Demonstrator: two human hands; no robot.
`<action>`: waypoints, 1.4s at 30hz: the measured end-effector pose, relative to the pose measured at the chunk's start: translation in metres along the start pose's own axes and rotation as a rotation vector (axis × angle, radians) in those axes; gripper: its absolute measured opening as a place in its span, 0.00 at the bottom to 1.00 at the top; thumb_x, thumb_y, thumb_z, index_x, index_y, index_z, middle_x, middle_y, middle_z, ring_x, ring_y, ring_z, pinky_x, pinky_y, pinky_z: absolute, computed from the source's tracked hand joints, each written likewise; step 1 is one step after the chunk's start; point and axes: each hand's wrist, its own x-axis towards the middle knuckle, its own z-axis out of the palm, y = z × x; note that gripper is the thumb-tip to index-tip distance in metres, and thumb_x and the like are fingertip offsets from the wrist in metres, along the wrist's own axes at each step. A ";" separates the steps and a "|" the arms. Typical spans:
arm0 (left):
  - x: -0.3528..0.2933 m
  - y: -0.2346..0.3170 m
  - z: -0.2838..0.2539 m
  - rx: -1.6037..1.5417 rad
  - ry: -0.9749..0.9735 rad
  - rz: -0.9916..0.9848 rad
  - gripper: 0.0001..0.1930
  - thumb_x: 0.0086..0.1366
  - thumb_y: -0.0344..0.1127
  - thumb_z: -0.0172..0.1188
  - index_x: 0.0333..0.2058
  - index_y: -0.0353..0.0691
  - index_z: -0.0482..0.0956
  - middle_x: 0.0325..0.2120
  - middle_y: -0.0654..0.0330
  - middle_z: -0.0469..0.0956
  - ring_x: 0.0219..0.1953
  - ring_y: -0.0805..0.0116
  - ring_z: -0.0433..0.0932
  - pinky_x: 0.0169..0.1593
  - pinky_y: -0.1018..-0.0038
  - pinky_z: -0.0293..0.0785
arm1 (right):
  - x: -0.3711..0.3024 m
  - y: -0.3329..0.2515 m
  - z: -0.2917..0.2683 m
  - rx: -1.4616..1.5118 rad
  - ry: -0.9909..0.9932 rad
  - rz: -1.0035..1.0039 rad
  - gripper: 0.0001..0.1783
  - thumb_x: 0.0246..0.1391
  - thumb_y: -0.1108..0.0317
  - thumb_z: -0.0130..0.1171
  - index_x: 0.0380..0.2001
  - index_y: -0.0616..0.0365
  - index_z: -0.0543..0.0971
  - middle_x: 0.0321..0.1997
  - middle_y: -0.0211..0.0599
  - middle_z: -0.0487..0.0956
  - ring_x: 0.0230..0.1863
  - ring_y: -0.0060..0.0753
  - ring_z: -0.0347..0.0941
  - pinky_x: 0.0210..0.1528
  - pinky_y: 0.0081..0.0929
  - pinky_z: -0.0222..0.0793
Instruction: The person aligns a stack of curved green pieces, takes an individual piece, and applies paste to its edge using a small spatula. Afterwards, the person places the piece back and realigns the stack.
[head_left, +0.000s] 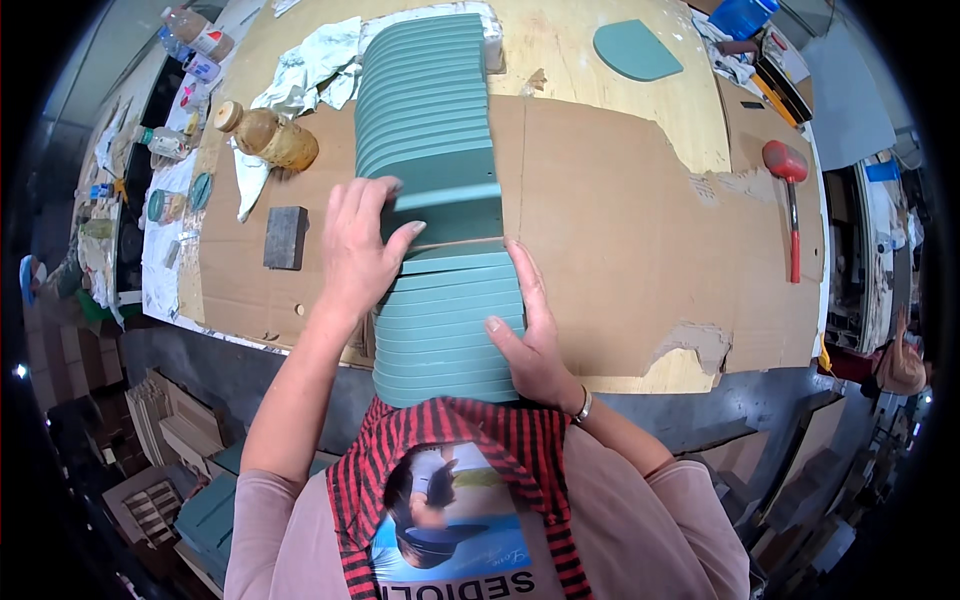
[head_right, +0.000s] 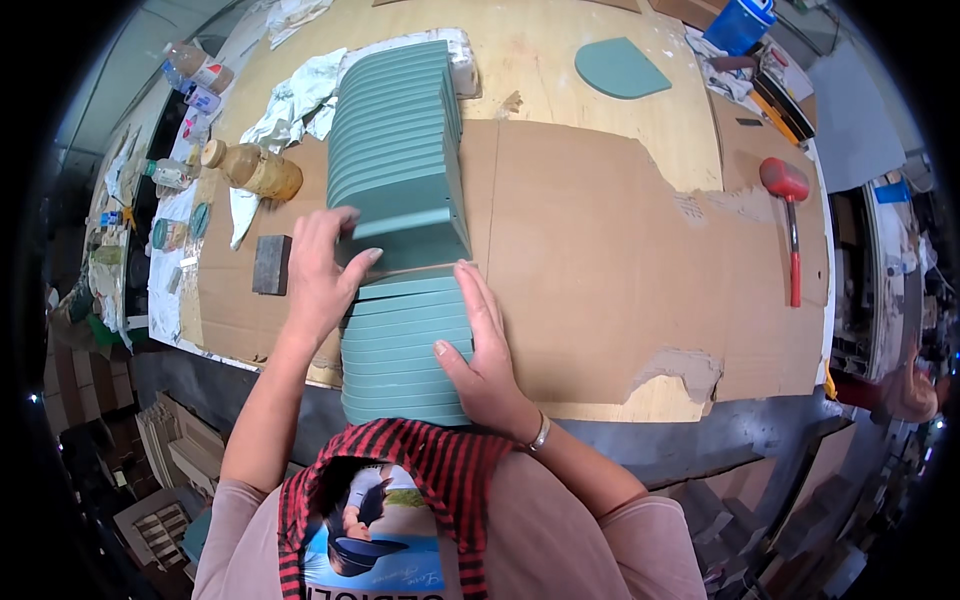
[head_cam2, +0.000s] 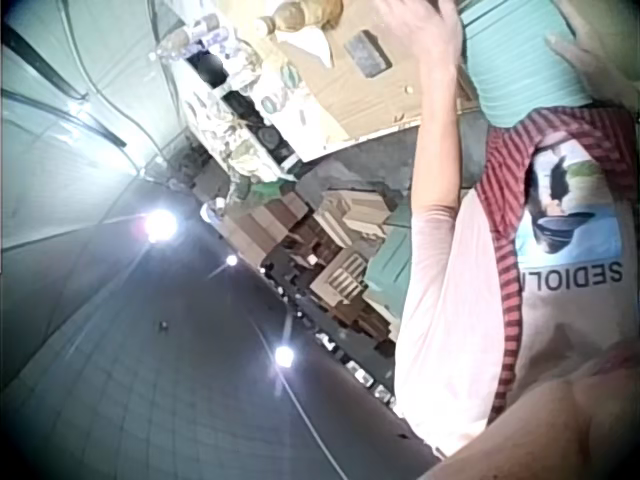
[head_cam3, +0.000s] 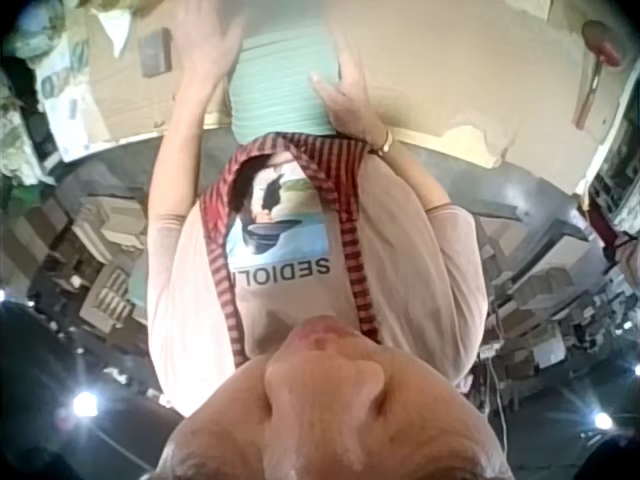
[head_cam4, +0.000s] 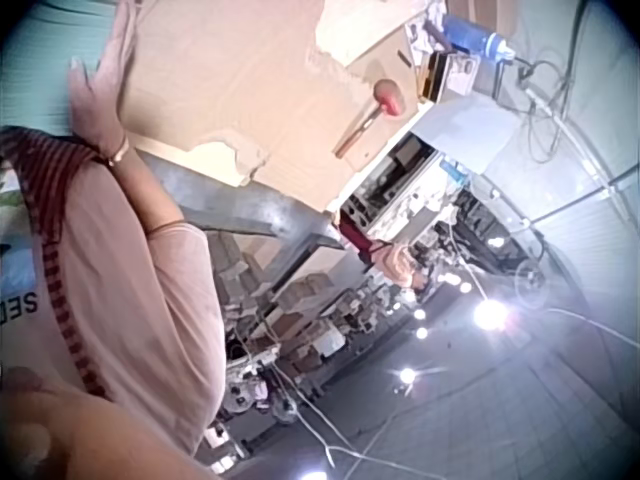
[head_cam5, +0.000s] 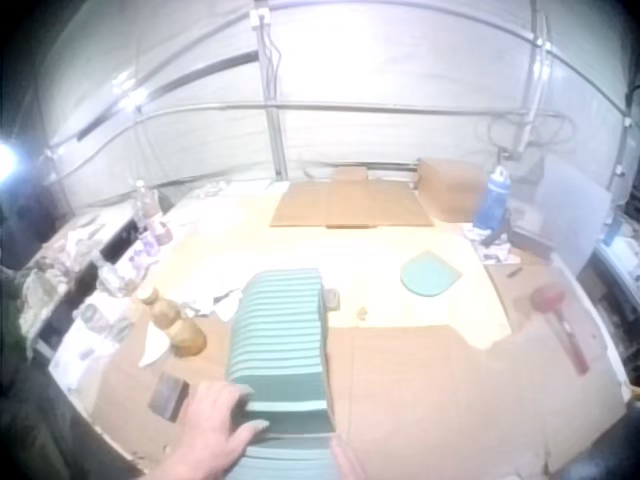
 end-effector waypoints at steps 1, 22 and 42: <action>0.003 -0.003 0.000 -0.061 -0.084 0.045 0.17 0.52 0.28 0.64 0.42 0.34 0.75 0.40 0.55 0.74 0.41 0.56 0.71 0.47 0.65 0.66 | 0.001 0.000 0.000 0.004 0.002 0.001 0.40 0.51 0.71 0.50 0.67 0.66 0.50 0.71 0.54 0.50 0.73 0.49 0.44 0.72 0.37 0.38; -0.068 -0.027 -0.084 -1.081 0.542 -0.490 0.10 0.65 0.28 0.57 0.42 0.29 0.77 0.37 0.61 0.78 0.39 0.77 0.74 0.47 0.79 0.68 | 0.065 0.022 0.006 -0.188 0.092 -0.057 0.40 0.53 0.70 0.52 0.68 0.61 0.50 0.69 0.53 0.51 0.71 0.50 0.46 0.70 0.39 0.41; -0.069 -0.028 -0.103 -1.403 0.136 -0.646 0.09 0.66 0.31 0.57 0.39 0.31 0.76 0.33 0.59 0.80 0.33 0.76 0.78 0.40 0.78 0.75 | 0.087 -0.090 0.017 0.648 -0.376 0.359 0.23 0.53 0.71 0.62 0.51 0.69 0.72 0.40 0.36 0.80 0.42 0.21 0.75 0.46 0.20 0.70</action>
